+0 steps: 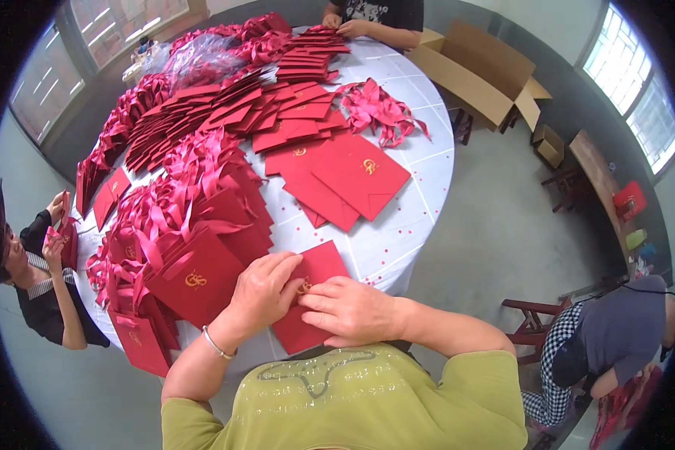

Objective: The person attaches ribbon handles to paper gift bags by hand.

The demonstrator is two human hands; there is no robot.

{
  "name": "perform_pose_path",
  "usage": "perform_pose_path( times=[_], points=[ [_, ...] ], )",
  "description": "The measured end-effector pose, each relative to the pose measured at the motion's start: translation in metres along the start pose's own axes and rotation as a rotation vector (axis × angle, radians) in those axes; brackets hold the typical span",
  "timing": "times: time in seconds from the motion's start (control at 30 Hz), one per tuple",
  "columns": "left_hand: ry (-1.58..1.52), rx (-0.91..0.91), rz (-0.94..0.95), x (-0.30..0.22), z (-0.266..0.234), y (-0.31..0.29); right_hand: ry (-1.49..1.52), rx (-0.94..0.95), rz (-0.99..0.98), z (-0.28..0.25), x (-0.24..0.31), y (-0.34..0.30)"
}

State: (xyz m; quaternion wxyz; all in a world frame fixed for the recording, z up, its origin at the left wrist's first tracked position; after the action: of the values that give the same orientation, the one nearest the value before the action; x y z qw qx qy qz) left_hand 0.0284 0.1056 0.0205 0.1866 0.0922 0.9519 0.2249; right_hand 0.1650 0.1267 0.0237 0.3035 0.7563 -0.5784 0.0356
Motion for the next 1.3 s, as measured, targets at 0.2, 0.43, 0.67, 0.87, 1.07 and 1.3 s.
perform_pose_path(
  times=[0.2,0.43,0.67,0.87,1.07,1.3],
  points=[
    [0.002,-0.139,0.12,-0.007,-0.004,0.003,0.057,-0.003,0.041,0.0,-0.009,-0.005],
    [-0.132,-0.007,-0.042,0.004,0.005,0.003,0.171,-0.579,0.297,-0.105,-0.132,-0.03],
    [-0.167,0.008,-0.072,0.009,0.006,0.008,-0.601,-0.368,0.419,-0.157,-0.283,-0.063],
    [-0.169,-0.015,-0.114,0.01,0.002,0.005,-0.543,-0.167,0.392,-0.158,-0.285,-0.053],
    [-0.175,-0.002,-0.201,0.01,-0.005,0.003,-0.096,-0.708,0.533,-0.166,-0.251,-0.081],
    [-0.178,0.183,-0.272,0.014,0.005,0.026,0.276,-0.819,0.605,-0.116,-0.139,-0.05]
  ],
)
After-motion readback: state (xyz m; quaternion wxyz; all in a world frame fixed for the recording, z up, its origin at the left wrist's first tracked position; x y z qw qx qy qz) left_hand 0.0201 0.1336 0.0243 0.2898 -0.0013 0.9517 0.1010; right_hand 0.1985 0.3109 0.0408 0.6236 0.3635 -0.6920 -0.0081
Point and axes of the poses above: each hand's wrist, its own y-axis towards the middle knuckle, its own z-axis out of the palm, x = y × z, the point moved 7 cm from there along y, towards the middle knuckle, and after that the axes turned 7 degrees about y, right-handed, at the moved point
